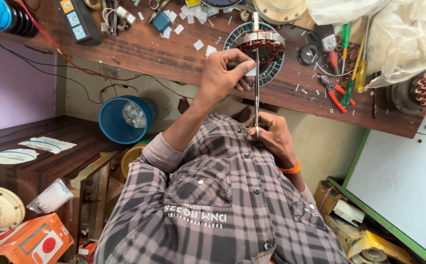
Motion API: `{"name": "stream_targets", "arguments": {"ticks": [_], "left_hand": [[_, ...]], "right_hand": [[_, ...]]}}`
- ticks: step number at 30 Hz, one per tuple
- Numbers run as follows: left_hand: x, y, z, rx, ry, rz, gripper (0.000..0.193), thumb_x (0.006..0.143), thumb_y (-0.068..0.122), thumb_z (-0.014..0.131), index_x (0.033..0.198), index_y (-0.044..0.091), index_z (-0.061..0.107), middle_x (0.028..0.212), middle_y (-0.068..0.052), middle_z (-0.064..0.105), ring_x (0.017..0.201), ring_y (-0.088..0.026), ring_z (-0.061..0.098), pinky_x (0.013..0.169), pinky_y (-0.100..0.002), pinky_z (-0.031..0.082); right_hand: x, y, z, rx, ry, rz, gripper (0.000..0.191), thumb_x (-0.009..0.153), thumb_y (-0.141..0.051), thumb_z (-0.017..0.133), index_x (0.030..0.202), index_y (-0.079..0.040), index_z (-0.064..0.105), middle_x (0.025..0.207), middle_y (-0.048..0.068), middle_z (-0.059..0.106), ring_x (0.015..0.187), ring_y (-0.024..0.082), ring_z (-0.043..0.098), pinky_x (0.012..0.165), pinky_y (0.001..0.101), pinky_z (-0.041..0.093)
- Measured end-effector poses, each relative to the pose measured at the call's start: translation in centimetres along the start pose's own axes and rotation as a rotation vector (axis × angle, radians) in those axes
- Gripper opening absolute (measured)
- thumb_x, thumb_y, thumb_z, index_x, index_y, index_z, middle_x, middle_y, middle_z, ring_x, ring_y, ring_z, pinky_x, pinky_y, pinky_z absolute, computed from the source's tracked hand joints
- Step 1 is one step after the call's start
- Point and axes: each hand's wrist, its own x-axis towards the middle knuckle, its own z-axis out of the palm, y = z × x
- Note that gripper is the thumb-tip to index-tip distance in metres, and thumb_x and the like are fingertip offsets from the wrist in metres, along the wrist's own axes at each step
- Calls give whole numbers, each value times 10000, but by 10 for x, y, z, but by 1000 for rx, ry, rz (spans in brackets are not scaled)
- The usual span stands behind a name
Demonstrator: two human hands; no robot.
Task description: The person operates a green slotting machine to fit copper motor stator windings, then carries a stator to a workbench. They cut small white insulation wedges with scissors and press the wedges by hand into the slots between the stator's copper windings, repeating this for successive slots.
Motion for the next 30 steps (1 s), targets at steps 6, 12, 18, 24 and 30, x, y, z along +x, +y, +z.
{"name": "stream_targets", "arguments": {"ticks": [6, 12, 18, 24, 30], "left_hand": [[-5, -6, -2, -233, 21, 20, 185, 1010, 115, 643, 1149, 7, 701, 933, -124, 775, 733, -164, 780, 464, -222, 552], [-23, -20, -12, -458, 20, -57, 209, 999, 96, 611, 1207, 96, 617, 1064, -111, 761, 905, -188, 804, 470, -218, 547], [-43, -20, -8, -188, -50, -98, 121, 1011, 59, 659, 1120, 17, 689, 970, -74, 755, 770, -174, 777, 469, -231, 523], [-51, -7, 11, 218, -83, 5, 80, 982, 23, 685, 1054, 3, 715, 833, -56, 759, 717, -104, 760, 506, -228, 512], [-52, -18, 16, 380, -116, 144, 69, 976, 20, 680, 1040, -5, 679, 845, -44, 741, 738, -74, 726, 582, -230, 532]], "right_hand": [[13, 16, -43, -124, 363, 44, 237, 932, -115, 685, 1123, 21, 718, 853, 52, 729, 723, 105, 651, 662, 233, 508], [35, 37, -67, -503, 508, 275, 478, 787, -236, 869, 1087, 30, 609, 746, 111, 709, 611, 154, 694, 544, 349, 555], [74, 9, -92, -894, 305, 202, 249, 903, -215, 800, 1053, -18, 791, 872, 151, 779, 755, 205, 733, 724, 343, 563], [26, -35, -43, -17, 198, -207, 267, 977, -56, 586, 1233, -10, 645, 1113, 52, 760, 940, 111, 750, 863, 262, 597], [29, -37, 3, -31, 267, -362, 192, 924, 39, 713, 1115, 32, 698, 1002, 79, 769, 913, 120, 736, 817, 260, 607]]}}
